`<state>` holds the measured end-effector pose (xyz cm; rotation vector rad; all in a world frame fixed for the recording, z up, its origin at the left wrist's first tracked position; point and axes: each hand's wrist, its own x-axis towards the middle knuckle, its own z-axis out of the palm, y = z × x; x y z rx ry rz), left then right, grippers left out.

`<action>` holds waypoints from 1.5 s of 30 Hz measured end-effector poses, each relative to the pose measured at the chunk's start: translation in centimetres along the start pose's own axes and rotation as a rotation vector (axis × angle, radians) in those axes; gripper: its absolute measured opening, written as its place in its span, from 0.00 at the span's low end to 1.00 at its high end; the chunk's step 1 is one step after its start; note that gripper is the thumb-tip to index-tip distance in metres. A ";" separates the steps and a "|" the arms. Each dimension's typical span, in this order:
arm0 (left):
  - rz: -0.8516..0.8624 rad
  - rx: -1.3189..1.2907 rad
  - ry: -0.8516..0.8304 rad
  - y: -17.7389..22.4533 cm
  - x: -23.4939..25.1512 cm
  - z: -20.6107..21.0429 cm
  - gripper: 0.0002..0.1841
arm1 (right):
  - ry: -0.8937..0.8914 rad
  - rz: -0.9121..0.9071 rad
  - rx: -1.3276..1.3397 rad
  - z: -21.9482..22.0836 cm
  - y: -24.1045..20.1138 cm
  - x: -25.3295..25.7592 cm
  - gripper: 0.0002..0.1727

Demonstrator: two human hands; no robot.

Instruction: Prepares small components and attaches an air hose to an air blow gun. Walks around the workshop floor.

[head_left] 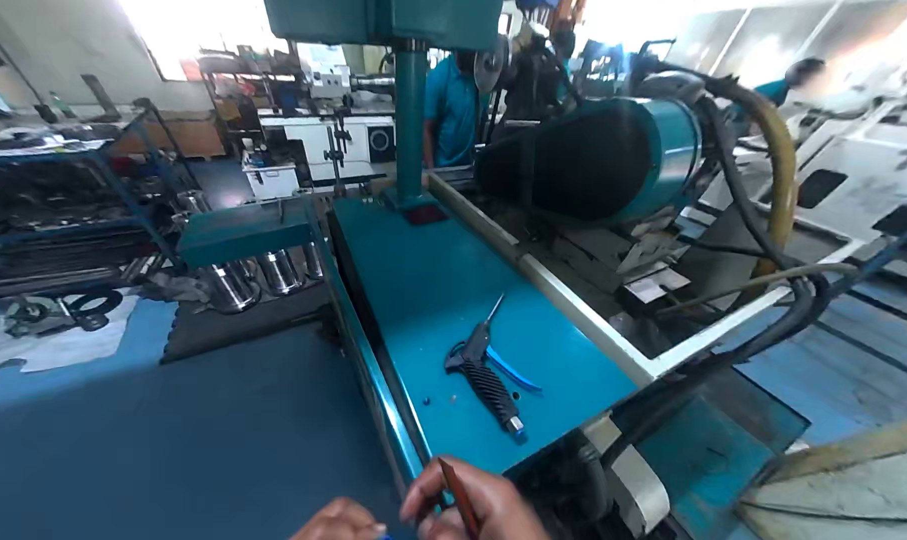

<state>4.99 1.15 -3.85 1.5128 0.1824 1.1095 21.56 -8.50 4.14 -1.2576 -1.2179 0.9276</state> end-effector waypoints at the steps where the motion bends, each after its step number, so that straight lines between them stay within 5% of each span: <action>1: 0.006 -0.006 0.011 0.3 0.1 -0.3 0.09 | 0.030 0.003 -0.061 -1.0 0.0 0.4 0.11; 7: -0.022 0.012 -0.043 1.0 0.2 -1.4 0.09 | 0.390 0.256 -0.685 -11.9 2.3 5.6 0.14; 11: -0.051 0.015 -0.054 1.0 -0.2 -1.1 0.09 | 0.407 0.419 -0.912 -16.2 5.7 8.6 0.14; 17: -0.078 0.079 -0.035 1.5 -0.6 -1.0 0.07 | 0.377 0.367 -1.066 -16.6 6.9 9.4 0.14; 22: -0.087 0.081 -0.006 1.2 -0.9 -1.3 0.07 | 0.262 0.129 -1.136 -15.2 5.1 7.9 0.15; 27: -0.074 0.062 -0.024 0.4 -0.7 -0.5 0.07 | 0.084 0.270 -1.147 -12.4 5.5 8.1 0.43; 30: -0.052 0.057 -0.031 0.3 -0.5 -0.2 0.08 | 0.112 0.300 -1.191 -11.2 5.9 8.7 0.44; 34: -0.041 0.058 -0.007 0.6 -0.6 -0.4 0.08 | 0.260 0.309 -0.747 -10.9 3.8 7.5 0.33; 37: -0.054 0.062 0.018 0.9 -0.7 -0.3 0.07 | 0.326 0.109 0.047 -10.8 2.9 5.8 0.20; 40: -0.055 0.044 0.002 1.0 -0.5 0.3 0.07 | 0.108 -0.075 0.797 -10.3 2.7 4.9 0.29; 45: -0.025 0.030 -0.061 1.0 0.8 2.0 0.07 | 0.072 -0.109 1.015 -7.9 2.0 3.7 0.29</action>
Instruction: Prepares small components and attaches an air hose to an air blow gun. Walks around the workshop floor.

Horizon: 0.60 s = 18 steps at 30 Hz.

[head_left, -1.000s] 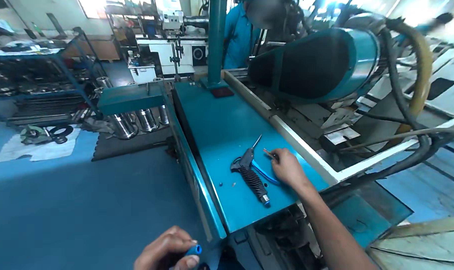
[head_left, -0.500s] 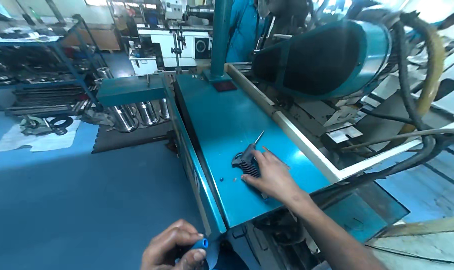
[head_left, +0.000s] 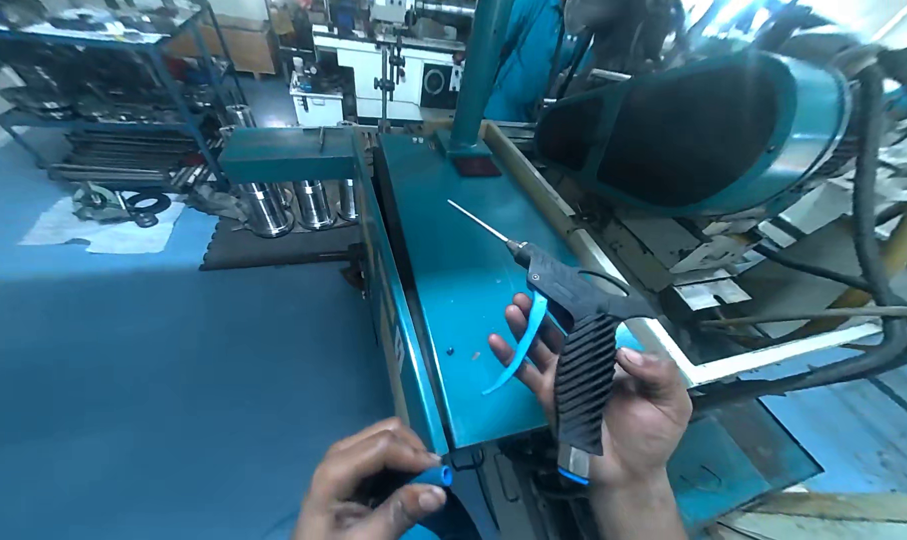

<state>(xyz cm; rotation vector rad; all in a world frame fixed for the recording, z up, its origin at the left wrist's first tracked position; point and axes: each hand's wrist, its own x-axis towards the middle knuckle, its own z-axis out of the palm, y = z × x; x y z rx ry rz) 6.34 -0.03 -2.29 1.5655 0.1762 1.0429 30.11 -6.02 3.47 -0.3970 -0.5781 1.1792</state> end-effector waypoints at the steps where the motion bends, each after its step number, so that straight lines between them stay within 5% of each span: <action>1: 0.017 -0.004 -0.013 0.0 0.3 0.4 0.08 | -0.017 0.013 0.025 0.4 0.2 -0.1 0.29; 6: 0.064 -0.052 -0.074 0.3 1.3 2.2 0.09 | 0.197 -0.044 0.147 2.7 1.3 0.1 0.16; 9: 0.044 -0.091 -0.088 0.8 1.4 3.2 0.10 | 0.373 -0.111 0.137 3.6 1.7 0.4 0.18; 18: -0.068 -0.266 -0.047 1.8 1.9 5.1 0.09 | 0.349 -0.140 0.281 3.8 2.4 0.2 0.22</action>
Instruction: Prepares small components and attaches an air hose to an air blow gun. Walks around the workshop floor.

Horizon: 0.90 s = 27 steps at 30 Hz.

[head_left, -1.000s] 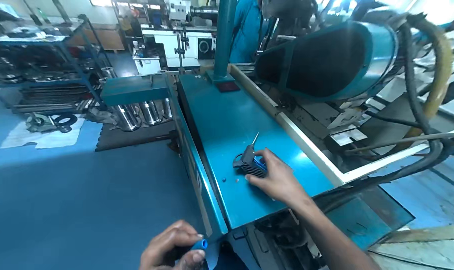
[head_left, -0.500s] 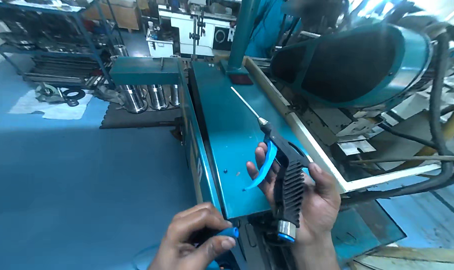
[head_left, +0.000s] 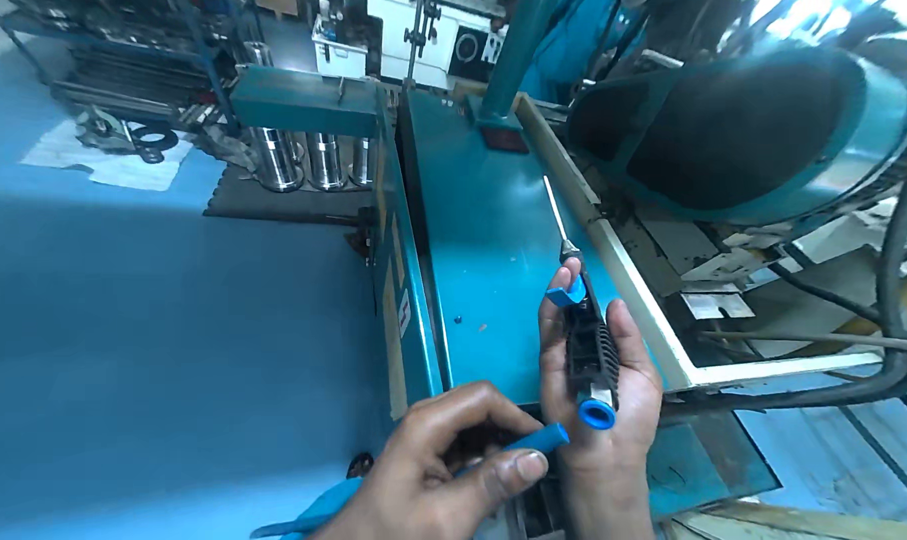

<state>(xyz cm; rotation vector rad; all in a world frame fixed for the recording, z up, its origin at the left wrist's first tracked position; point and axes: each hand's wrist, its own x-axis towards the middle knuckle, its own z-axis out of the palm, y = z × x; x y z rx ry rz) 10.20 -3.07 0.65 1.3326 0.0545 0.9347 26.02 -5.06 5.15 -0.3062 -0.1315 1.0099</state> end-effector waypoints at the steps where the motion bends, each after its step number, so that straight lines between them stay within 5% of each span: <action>1: -0.001 -0.019 0.001 0.0 0.1 0.1 0.09 | 0.014 0.003 0.003 0.1 0.1 -0.1 0.23; 18: -0.082 -0.116 0.018 0.2 0.2 0.6 0.07 | 0.046 -0.094 -0.136 0.5 0.3 -0.8 0.20; 27: -0.147 -0.018 0.014 0.5 -0.1 0.1 0.10 | -0.285 -0.349 -0.421 1.4 -0.8 -1.2 0.23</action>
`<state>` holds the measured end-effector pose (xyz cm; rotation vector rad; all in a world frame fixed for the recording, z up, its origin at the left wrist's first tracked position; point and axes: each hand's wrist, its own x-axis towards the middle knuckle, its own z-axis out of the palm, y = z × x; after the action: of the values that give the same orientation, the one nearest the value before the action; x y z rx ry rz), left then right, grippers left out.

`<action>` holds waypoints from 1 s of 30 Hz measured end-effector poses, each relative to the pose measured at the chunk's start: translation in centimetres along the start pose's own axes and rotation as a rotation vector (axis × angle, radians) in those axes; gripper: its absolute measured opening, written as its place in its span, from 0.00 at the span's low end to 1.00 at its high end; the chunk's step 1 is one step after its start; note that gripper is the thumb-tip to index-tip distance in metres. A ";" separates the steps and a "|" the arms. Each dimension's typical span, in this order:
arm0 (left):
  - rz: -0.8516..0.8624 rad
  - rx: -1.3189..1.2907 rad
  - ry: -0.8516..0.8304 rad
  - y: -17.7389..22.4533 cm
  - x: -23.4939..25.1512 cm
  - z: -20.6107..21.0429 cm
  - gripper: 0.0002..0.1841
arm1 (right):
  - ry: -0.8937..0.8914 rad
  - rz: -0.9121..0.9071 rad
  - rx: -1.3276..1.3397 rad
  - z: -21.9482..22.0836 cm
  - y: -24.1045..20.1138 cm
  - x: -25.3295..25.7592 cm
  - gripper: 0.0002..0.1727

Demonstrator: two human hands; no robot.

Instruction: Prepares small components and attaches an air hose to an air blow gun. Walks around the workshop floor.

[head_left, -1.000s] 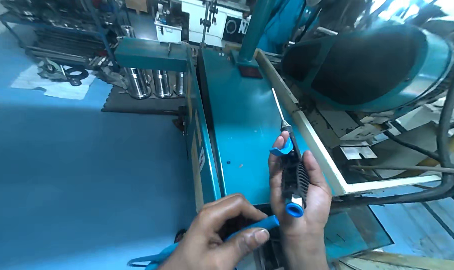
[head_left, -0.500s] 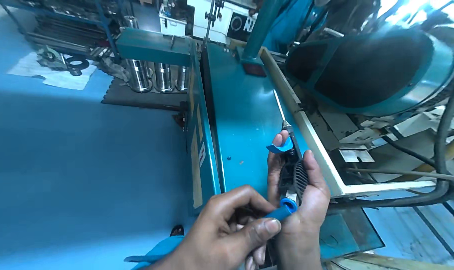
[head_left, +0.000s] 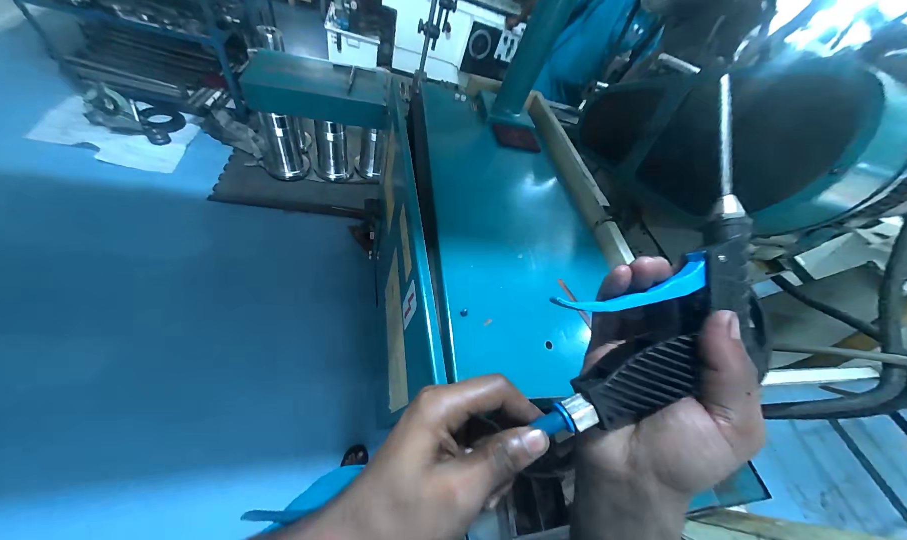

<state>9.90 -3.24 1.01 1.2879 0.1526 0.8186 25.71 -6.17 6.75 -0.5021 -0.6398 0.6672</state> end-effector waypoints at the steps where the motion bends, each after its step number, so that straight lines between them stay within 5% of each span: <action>1: -0.009 0.000 -0.004 0.1 0.0 -0.1 0.09 | -0.018 -0.025 -0.009 0.1 -0.1 0.0 0.23; 8: -0.127 -0.121 -0.030 0.3 0.1 -0.2 0.06 | -0.099 -0.056 -0.063 0.1 -0.1 -0.2 0.13; 22: -0.142 -0.291 -0.070 -0.2 0.4 0.2 0.03 | -0.183 -0.084 -0.125 0.7 -0.5 0.3 0.12; 30: -0.097 -0.223 -0.282 -0.1 1.4 -1.3 0.10 | -0.133 -0.112 -0.174 0.4 -0.8 0.7 0.17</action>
<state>10.28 -1.37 0.98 1.1617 -0.0991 0.5475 26.24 -6.11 7.77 -0.5817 -0.8507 0.5441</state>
